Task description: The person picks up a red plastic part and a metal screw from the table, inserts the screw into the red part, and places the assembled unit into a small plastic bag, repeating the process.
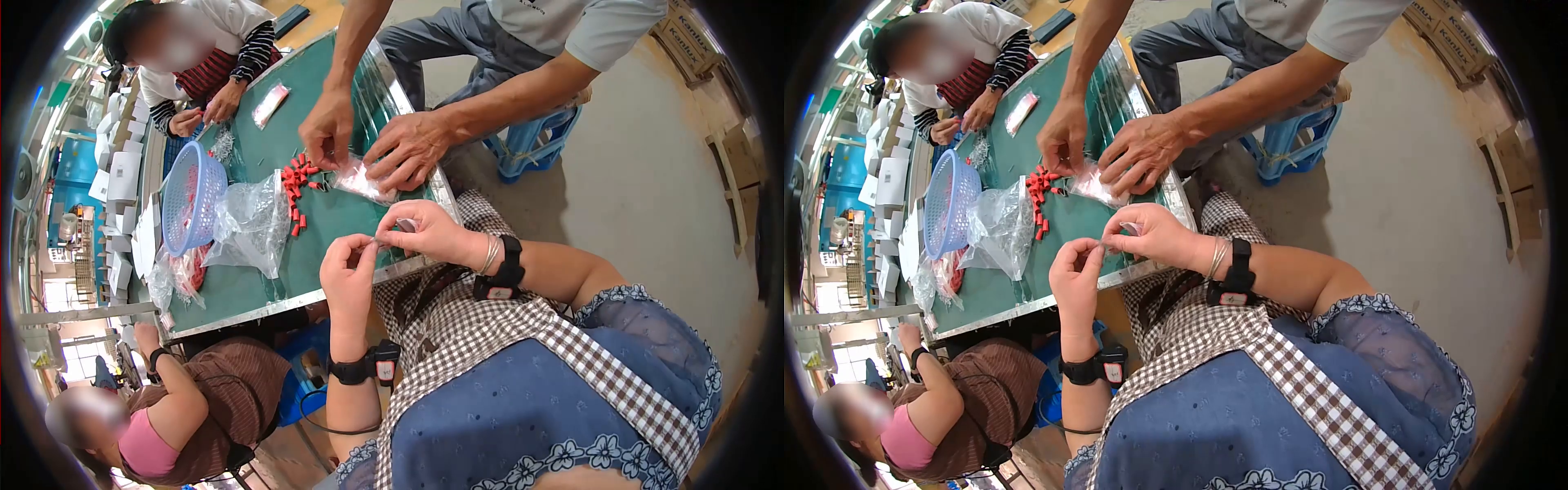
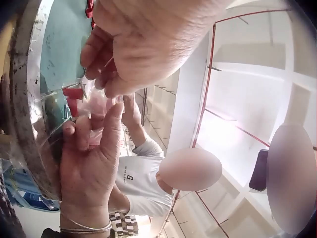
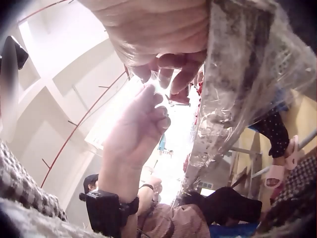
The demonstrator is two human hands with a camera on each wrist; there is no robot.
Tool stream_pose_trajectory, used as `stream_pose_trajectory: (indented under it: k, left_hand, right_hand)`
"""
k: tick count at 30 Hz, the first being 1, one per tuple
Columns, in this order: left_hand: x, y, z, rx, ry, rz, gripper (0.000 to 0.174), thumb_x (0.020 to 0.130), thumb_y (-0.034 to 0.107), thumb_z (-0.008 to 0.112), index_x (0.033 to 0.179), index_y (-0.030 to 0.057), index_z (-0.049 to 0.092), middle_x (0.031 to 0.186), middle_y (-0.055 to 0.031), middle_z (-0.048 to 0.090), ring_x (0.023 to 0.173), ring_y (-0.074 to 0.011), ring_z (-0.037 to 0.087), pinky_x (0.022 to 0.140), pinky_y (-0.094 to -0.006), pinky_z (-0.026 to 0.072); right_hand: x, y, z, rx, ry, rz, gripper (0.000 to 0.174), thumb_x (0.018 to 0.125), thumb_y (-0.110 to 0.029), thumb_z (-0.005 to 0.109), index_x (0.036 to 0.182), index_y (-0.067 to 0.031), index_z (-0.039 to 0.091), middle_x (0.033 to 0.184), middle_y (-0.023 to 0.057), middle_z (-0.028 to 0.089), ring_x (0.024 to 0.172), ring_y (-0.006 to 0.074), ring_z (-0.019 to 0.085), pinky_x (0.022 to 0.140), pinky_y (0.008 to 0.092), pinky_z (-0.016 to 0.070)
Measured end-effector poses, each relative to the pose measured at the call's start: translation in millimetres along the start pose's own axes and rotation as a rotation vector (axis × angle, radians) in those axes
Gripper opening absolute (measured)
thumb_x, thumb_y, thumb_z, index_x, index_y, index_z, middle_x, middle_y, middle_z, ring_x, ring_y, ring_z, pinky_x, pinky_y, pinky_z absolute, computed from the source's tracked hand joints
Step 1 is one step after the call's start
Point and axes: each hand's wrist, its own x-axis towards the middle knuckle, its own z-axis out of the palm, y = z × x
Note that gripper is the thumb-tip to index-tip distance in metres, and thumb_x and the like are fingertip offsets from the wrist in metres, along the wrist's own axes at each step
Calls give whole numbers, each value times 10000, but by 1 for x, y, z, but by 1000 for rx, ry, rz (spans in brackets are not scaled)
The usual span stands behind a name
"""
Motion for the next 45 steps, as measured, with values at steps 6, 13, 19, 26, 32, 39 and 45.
stream_pose_trajectory:
  k: [6,13,19,26,32,39,45]
  left_hand:
    - [1,-1,-2,8,-33,35,45,868,21,674,873,-15,647,778,16,588,650,-39,504,578,-194,404]
    - [-1,-8,-6,19,-31,16,52,870,27,670,872,-22,652,756,2,596,618,-55,531,549,-201,418]
    - [-4,-13,-13,-102,23,-77,70,889,42,661,928,-16,666,761,-5,628,608,-58,551,538,-197,430]
    - [-7,-19,-5,-87,-4,-56,56,894,45,660,917,-5,665,745,5,619,602,-52,546,536,-192,424]
    - [-5,-19,-3,-56,-19,47,32,881,23,663,894,-6,660,744,7,609,596,-50,536,534,-191,419]
    - [-5,-19,-10,-91,-5,-53,29,875,12,659,897,-8,657,760,3,608,609,-53,540,540,-200,425]
    - [-9,-29,-6,-80,12,-63,109,869,12,670,976,7,650,809,10,614,666,-51,552,584,-204,451]
  right_hand:
    - [0,-1,1,14,11,-11,110,897,-127,670,946,-29,657,791,-5,647,675,33,557,550,194,445]
    - [1,3,4,-8,50,56,109,922,-132,643,943,-25,641,842,14,646,729,71,644,531,214,480]
    - [4,0,3,-35,51,100,132,925,-127,644,978,-7,632,850,30,642,698,67,617,544,212,496]
    - [5,11,4,-33,-25,-132,75,888,-74,674,927,-13,654,829,18,641,729,70,598,646,227,508]
    - [5,7,2,-238,-23,-126,95,886,-93,675,911,-3,655,770,41,639,710,77,611,652,231,499]
    - [4,1,5,-180,55,-35,116,907,-129,657,903,-13,659,794,36,629,610,94,591,530,240,478]
    - [8,4,3,-321,51,-130,106,875,-119,673,874,-13,664,801,59,618,572,118,575,508,258,469]
